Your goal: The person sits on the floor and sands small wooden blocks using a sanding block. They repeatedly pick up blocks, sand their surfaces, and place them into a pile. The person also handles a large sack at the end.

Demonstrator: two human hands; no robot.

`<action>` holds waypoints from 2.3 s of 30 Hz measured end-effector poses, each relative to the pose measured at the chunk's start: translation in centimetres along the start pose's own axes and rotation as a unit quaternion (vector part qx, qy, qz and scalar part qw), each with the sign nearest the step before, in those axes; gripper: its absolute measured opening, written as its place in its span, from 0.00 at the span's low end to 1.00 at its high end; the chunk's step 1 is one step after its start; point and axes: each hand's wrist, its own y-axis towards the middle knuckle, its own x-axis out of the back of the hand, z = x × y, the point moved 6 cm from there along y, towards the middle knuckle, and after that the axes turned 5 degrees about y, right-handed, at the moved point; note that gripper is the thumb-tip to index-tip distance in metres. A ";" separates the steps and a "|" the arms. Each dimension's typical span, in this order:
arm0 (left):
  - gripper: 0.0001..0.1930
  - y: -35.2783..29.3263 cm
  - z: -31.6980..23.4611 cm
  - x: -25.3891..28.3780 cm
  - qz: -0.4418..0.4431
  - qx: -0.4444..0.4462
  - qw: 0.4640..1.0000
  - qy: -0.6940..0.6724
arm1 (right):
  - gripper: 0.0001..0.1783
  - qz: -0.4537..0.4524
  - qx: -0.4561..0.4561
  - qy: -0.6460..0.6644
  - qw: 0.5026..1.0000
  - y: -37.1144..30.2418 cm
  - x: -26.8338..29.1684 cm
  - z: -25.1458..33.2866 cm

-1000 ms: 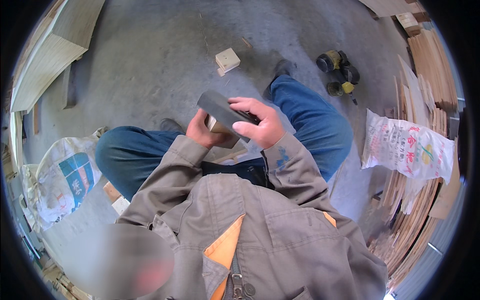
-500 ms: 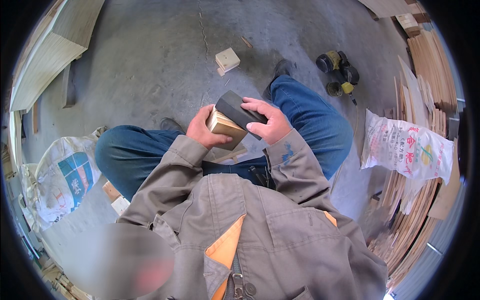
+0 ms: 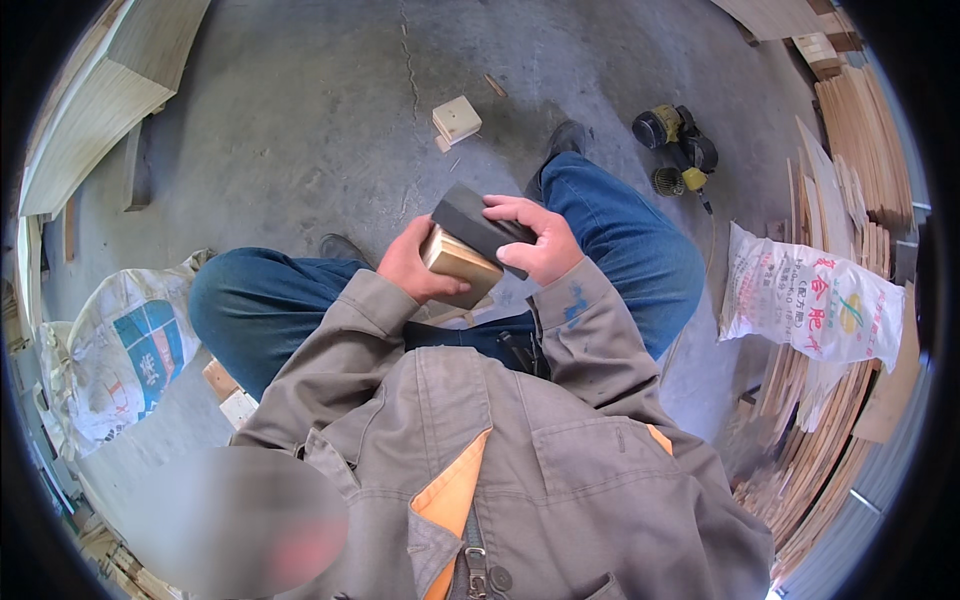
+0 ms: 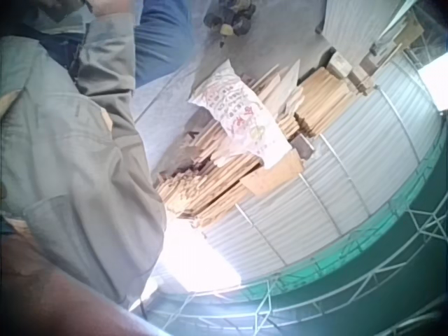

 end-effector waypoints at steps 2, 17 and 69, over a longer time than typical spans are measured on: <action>0.52 0.0 0.0 -0.4 0.016 -0.014 1.000 -0.001 | 0.28 0.013 0.008 -0.017 1.000 0.3 -0.9 0.9; 0.51 0.0 -0.2 0.3 0.008 0.024 0.999 -0.038 | 0.28 -0.013 0.007 -0.035 0.999 -0.1 0.6 0.0; 0.53 0.1 0.6 0.6 -0.076 0.014 0.996 -0.041 | 0.27 -0.078 -0.047 0.078 0.993 -0.4 1.9 -2.0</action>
